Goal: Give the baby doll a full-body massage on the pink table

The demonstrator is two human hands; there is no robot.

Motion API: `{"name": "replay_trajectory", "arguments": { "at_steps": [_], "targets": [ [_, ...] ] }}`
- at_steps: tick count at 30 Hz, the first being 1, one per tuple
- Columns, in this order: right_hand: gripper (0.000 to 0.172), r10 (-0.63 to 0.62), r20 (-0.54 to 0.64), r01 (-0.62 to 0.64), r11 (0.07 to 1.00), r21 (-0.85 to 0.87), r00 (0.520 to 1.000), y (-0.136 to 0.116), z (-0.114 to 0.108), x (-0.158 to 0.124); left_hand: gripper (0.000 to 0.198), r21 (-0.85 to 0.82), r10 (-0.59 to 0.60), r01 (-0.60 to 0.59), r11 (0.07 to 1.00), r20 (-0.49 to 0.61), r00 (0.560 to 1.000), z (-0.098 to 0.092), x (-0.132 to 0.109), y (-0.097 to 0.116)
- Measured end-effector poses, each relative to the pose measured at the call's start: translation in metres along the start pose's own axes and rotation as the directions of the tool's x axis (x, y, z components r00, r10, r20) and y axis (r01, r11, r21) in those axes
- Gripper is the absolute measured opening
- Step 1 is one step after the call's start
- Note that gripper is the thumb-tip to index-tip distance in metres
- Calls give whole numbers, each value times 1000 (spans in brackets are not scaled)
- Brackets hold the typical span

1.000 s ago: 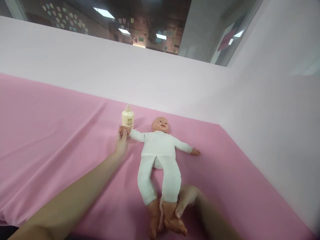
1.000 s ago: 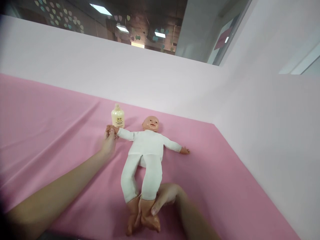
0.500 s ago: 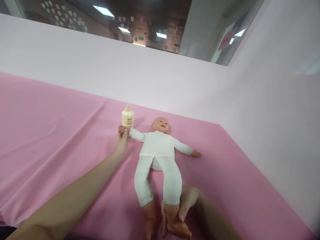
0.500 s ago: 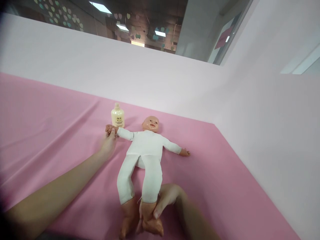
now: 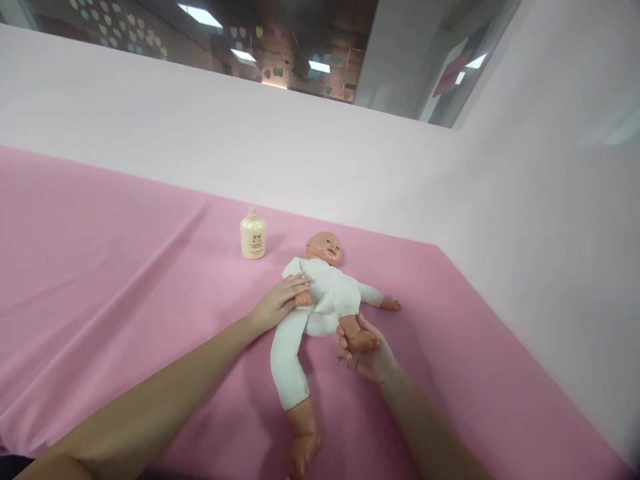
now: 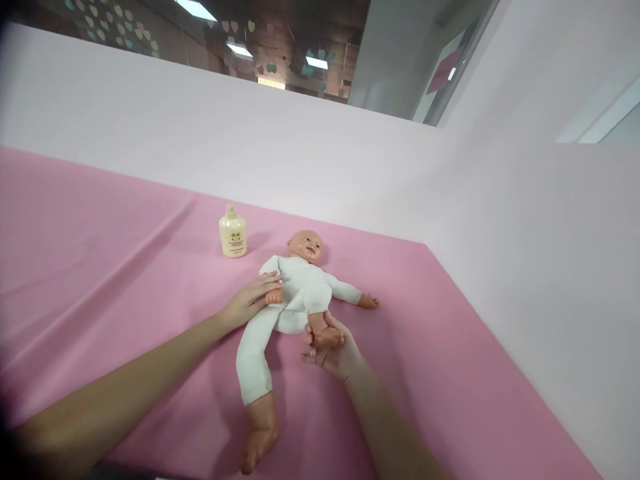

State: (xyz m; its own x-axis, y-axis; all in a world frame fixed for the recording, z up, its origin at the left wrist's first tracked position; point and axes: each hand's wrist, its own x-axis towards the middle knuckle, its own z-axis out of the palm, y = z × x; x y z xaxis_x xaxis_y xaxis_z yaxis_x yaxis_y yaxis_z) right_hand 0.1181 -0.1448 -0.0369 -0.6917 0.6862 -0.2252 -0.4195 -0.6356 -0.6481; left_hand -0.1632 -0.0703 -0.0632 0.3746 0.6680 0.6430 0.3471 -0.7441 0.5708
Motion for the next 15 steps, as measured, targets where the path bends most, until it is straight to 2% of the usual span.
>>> {"name": "replay_trajectory", "arguments": {
  "at_steps": [2, 5, 7, 9, 11, 13, 15],
  "targets": [
    [49, 4, -30, -4, 1000, -12, 1000, 0, 1, 2, 37, 21, 6, -6, 1000, 18, 1000, 0, 1, -1],
    [50, 11, 3, -10, 999, -37, 1000, 3, 0, 1, 36, -15, -18, 18, 1000, 16, 1000, -3, 1, 1],
    [53, 22, 57, -17, 996, -84, 998, 6, -1, -2, 35, -80, -69, 67, 995, -21, 997, -6, 1, 4],
    [58, 43, 131, -21, 987, -161, 990, 10, -1, -6, 38, -170, -175, 155, 973, -105, 979, -9, 1, 5],
    [62, 111, 217, -57, 968, -243, 970, 14, -1, -11, 41, -294, -312, 238, 926, -236, 920, -12, 3, 3],
    [61, 226, 305, -124, 939, -321, 925, 16, 1, -13, 40, -444, -438, 255, 859, -379, 815, -15, 6, -2],
    [55, 352, 370, -191, 894, -406, 860, 15, 5, -13, 35, -589, -544, 210, 781, -475, 691, -20, 9, -12]
  ]
}}
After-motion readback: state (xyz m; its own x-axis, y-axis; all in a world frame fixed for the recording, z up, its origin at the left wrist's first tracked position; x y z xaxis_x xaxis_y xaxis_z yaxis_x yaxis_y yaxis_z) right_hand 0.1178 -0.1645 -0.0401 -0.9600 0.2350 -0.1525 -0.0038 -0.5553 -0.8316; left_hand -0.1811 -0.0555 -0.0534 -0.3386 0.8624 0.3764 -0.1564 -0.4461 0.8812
